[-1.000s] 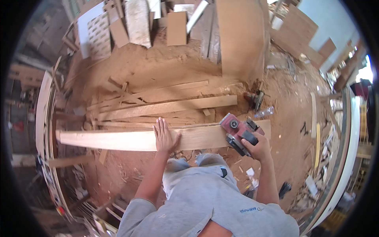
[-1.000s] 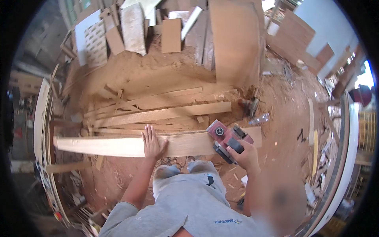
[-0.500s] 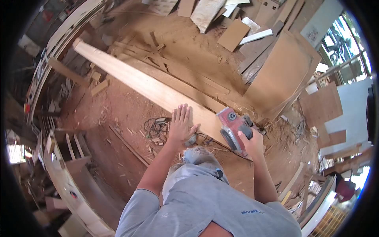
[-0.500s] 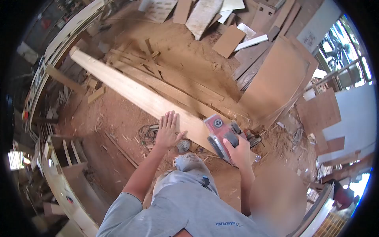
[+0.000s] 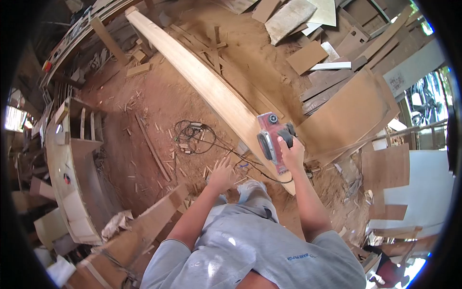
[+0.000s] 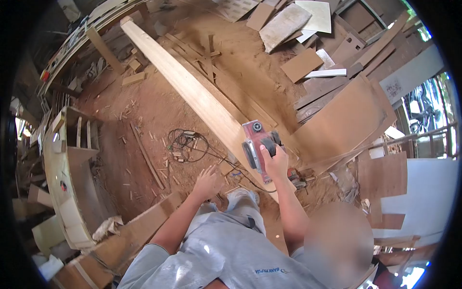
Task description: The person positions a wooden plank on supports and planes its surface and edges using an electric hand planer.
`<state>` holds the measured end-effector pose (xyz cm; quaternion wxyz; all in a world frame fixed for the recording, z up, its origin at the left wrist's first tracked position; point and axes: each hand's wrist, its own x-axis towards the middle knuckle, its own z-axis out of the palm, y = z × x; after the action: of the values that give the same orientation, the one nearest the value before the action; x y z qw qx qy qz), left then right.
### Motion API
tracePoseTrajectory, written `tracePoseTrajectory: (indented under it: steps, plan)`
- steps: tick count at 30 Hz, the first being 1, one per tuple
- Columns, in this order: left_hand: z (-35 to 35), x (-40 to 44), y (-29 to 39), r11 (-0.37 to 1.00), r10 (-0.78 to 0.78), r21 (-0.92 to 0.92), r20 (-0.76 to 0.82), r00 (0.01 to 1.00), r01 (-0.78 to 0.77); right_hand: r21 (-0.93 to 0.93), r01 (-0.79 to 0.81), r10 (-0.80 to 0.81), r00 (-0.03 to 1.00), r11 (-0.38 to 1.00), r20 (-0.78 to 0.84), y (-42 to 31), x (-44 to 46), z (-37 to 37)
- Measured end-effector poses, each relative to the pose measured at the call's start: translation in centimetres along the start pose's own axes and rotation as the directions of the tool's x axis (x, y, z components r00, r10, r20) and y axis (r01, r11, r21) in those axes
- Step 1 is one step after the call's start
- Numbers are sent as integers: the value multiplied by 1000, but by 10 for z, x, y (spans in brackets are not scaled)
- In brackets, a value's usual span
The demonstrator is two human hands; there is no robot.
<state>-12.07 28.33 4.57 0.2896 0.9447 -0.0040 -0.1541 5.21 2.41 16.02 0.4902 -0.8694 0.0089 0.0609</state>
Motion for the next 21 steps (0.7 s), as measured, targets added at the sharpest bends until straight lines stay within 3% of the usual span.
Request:
tracePoseTrajectory:
  steps: [3,5,7,9,13,16,19,21]
  plan:
    - [-1,-12,29,969,-83,-241,-157,984,43,45,42,-44,998,998,37,5,-4,-6]
    - [-6,-5,54,956,-75,-290,-392,917,-46,102,51,-61,993,993,98,0,-14,-19]
    - [-20,-3,87,939,-91,-325,-554,828,-115,194,119,-139,986,974,93,4,-35,-34]
    - [-49,-6,143,922,-118,-354,-647,753,-160,154,124,-144,982,980,125,15,-62,-70]
    - [-61,-4,250,876,33,-267,-798,602,-402,61,194,-203,948,979,243,19,-119,-156]
    - [-19,-1,306,799,78,-400,-673,735,-450,-3,232,-218,916,973,336,22,-152,-214]
    - [33,-4,338,823,8,-455,-588,808,-339,-62,192,-151,901,979,407,43,-173,-254]
    - [64,-7,345,808,82,-458,-537,840,-372,-113,153,-91,898,982,430,64,-183,-275]
